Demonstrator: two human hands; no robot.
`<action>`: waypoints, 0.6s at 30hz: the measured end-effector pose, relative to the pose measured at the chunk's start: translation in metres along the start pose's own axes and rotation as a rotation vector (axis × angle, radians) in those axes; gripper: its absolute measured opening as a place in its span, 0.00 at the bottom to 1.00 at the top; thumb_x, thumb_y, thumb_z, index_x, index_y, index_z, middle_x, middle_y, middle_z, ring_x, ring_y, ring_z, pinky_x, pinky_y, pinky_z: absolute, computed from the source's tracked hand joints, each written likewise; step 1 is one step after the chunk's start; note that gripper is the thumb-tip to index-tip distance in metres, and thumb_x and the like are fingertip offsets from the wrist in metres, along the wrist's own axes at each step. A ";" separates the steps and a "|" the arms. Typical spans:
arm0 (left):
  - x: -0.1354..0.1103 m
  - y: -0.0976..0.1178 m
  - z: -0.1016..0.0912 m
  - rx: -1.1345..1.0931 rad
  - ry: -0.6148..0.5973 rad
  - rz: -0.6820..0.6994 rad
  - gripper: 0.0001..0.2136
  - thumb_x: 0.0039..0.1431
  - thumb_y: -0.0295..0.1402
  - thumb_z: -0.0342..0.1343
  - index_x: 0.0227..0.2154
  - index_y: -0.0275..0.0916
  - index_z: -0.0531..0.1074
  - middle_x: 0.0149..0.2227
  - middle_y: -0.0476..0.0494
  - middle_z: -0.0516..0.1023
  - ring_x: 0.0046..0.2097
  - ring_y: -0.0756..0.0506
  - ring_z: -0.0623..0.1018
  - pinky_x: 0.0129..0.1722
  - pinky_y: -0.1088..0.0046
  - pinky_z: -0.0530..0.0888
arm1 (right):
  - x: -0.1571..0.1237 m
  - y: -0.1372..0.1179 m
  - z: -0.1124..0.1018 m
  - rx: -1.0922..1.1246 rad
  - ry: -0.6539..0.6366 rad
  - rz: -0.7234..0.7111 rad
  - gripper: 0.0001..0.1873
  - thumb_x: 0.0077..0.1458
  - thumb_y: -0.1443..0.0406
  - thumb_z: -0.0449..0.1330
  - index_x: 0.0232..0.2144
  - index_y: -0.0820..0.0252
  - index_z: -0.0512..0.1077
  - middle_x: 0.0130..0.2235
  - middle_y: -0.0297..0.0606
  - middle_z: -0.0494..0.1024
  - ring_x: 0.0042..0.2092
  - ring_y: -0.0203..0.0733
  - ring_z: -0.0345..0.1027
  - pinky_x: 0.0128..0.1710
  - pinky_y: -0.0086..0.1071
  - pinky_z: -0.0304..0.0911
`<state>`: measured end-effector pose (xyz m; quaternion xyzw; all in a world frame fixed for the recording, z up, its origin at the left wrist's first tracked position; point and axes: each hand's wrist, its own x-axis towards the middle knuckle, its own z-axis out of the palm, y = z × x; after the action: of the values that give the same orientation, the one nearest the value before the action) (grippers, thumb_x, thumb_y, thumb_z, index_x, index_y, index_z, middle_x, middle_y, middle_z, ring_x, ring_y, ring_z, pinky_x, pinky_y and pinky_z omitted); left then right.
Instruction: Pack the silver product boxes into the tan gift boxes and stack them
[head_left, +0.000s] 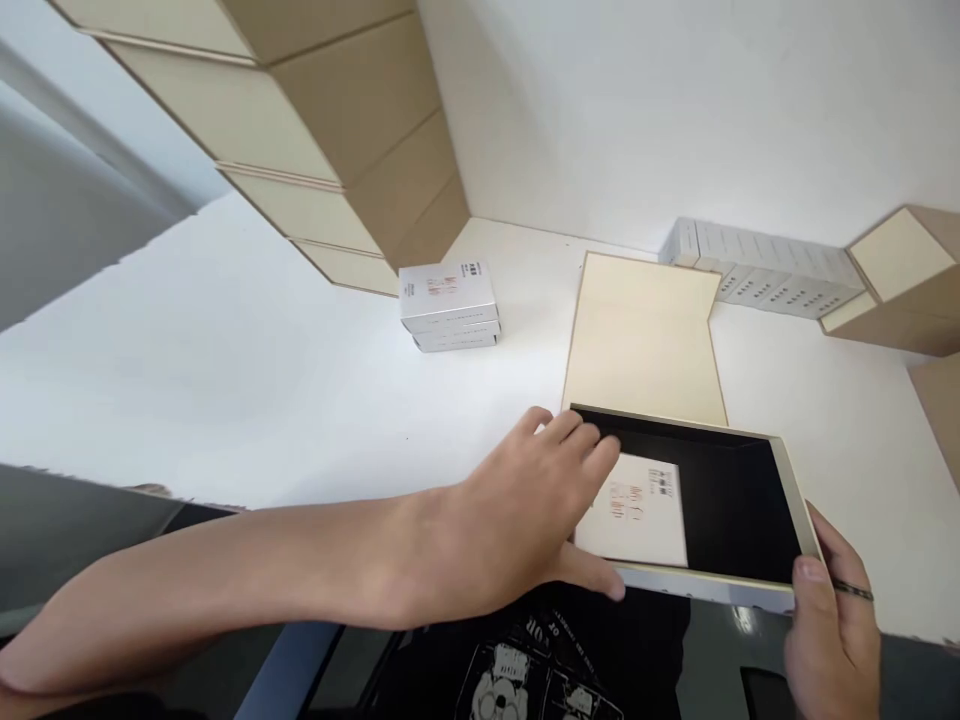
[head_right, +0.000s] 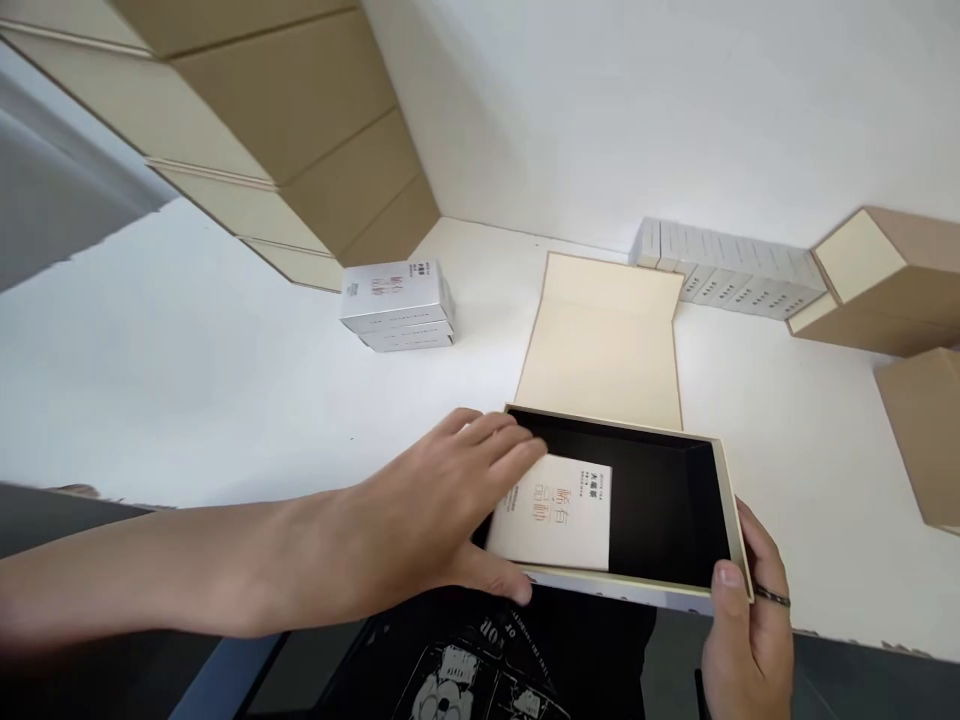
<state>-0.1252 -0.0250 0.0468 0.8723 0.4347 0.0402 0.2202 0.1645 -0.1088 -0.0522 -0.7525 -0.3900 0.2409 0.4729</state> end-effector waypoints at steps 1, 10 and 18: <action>0.005 0.003 0.005 0.081 -0.064 0.026 0.35 0.44 0.65 0.70 0.39 0.35 0.75 0.41 0.38 0.80 0.49 0.34 0.78 0.56 0.53 0.74 | 0.000 0.002 -0.001 0.001 0.001 0.010 0.42 0.57 0.38 0.61 0.64 0.56 0.71 0.65 0.47 0.72 0.62 0.60 0.69 0.59 0.49 0.68; 0.032 0.037 0.024 0.396 -0.131 0.270 0.50 0.46 0.71 0.63 0.62 0.36 0.71 0.59 0.28 0.77 0.59 0.29 0.74 0.62 0.50 0.67 | -0.003 0.012 0.006 0.148 0.038 0.220 0.43 0.54 0.39 0.62 0.65 0.53 0.69 0.62 0.43 0.74 0.64 0.60 0.66 0.63 0.51 0.64; 0.039 0.051 0.038 0.410 -0.005 0.269 0.29 0.64 0.55 0.59 0.57 0.36 0.76 0.61 0.31 0.77 0.62 0.32 0.74 0.68 0.51 0.63 | 0.026 0.044 -0.023 -0.347 0.011 0.067 0.37 0.59 0.44 0.56 0.58 0.65 0.75 0.49 0.52 0.79 0.48 0.64 0.74 0.39 0.53 0.75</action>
<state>-0.0532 -0.0342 0.0294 0.9489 0.3132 -0.0218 0.0323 0.2126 -0.1105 -0.0816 -0.8367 -0.3979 0.1813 0.3297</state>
